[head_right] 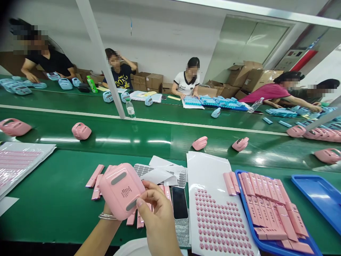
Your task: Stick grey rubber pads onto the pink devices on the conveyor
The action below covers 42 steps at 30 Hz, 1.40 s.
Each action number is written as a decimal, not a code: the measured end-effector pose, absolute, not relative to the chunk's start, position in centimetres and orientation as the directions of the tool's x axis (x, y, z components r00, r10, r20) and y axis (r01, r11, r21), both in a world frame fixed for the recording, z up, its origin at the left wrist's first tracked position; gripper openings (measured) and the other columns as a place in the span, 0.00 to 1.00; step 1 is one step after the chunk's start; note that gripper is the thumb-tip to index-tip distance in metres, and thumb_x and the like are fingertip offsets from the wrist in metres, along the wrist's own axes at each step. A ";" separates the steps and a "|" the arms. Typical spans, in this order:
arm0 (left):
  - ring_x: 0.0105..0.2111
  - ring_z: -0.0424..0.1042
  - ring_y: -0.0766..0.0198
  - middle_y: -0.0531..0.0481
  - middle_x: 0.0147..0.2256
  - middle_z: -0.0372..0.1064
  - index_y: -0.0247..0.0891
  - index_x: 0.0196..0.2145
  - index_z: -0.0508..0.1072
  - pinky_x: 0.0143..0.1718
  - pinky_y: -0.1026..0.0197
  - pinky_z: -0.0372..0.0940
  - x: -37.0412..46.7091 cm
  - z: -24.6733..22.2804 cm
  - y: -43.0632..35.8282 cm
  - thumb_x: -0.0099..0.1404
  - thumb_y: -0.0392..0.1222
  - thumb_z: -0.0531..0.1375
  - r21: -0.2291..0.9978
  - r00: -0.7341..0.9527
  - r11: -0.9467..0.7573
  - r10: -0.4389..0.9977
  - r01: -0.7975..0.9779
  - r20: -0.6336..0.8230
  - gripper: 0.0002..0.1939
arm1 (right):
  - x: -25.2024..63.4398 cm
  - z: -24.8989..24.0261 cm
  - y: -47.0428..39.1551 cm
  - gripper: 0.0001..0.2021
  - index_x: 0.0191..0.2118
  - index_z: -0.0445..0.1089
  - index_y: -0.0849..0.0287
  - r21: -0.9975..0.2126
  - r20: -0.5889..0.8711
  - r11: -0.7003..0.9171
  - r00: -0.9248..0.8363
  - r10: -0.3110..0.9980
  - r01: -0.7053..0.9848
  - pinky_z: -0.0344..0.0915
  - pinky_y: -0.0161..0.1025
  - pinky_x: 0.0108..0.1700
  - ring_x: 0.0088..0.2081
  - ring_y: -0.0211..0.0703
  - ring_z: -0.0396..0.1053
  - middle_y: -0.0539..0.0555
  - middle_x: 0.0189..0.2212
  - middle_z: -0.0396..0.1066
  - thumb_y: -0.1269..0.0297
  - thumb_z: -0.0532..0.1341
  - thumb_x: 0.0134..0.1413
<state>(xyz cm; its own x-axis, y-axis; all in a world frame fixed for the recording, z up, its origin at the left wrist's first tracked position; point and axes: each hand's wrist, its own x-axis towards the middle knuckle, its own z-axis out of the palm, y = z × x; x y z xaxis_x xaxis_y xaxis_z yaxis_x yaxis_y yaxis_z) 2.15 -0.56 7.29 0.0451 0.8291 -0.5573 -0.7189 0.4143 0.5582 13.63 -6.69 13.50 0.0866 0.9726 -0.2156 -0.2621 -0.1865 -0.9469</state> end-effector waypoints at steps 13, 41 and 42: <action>0.17 0.62 0.63 0.53 0.14 0.63 0.37 0.14 0.67 0.18 0.60 0.60 2.1 6.7 -0.7 0.23 0.50 0.71 0.609 0.020 0.383 0.856 -0.694 -0.517 0.22 | 13.7 13.6 -7.0 0.06 0.28 0.70 0.56 -0.990 -0.136 -0.138 0.141 0.981 0.006 0.51 0.52 0.57 0.54 0.51 0.59 0.55 0.51 0.64 0.61 0.61 0.51; 0.21 0.61 0.62 0.52 0.18 0.63 0.38 0.18 0.67 0.20 0.60 0.58 1.7 5.8 -0.7 0.29 0.53 0.71 0.668 -0.036 0.347 0.872 -0.659 -0.488 0.23 | 13.9 13.7 -6.9 0.07 0.27 0.68 0.56 -0.991 -0.122 -0.115 0.102 0.987 -0.068 0.51 0.51 0.57 0.54 0.51 0.59 0.55 0.51 0.64 0.61 0.60 0.51; 0.21 0.61 0.62 0.52 0.18 0.63 0.38 0.18 0.66 0.20 0.60 0.59 1.7 5.8 -0.7 0.29 0.53 0.71 0.662 -0.029 0.350 0.872 -0.663 -0.489 0.23 | 13.8 13.7 -6.9 0.07 0.27 0.68 0.56 -0.992 -0.119 -0.114 0.108 0.987 -0.051 0.51 0.51 0.57 0.54 0.50 0.59 0.55 0.51 0.64 0.61 0.60 0.52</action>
<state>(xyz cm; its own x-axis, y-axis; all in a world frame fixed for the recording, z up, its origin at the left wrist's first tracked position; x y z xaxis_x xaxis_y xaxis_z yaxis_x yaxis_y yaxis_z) 1.74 -0.73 5.82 -0.0291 0.8717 -0.4892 -0.6627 0.3496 0.6623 13.83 -6.90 13.70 0.1081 0.9870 -0.1187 -0.0507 -0.1137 -0.9922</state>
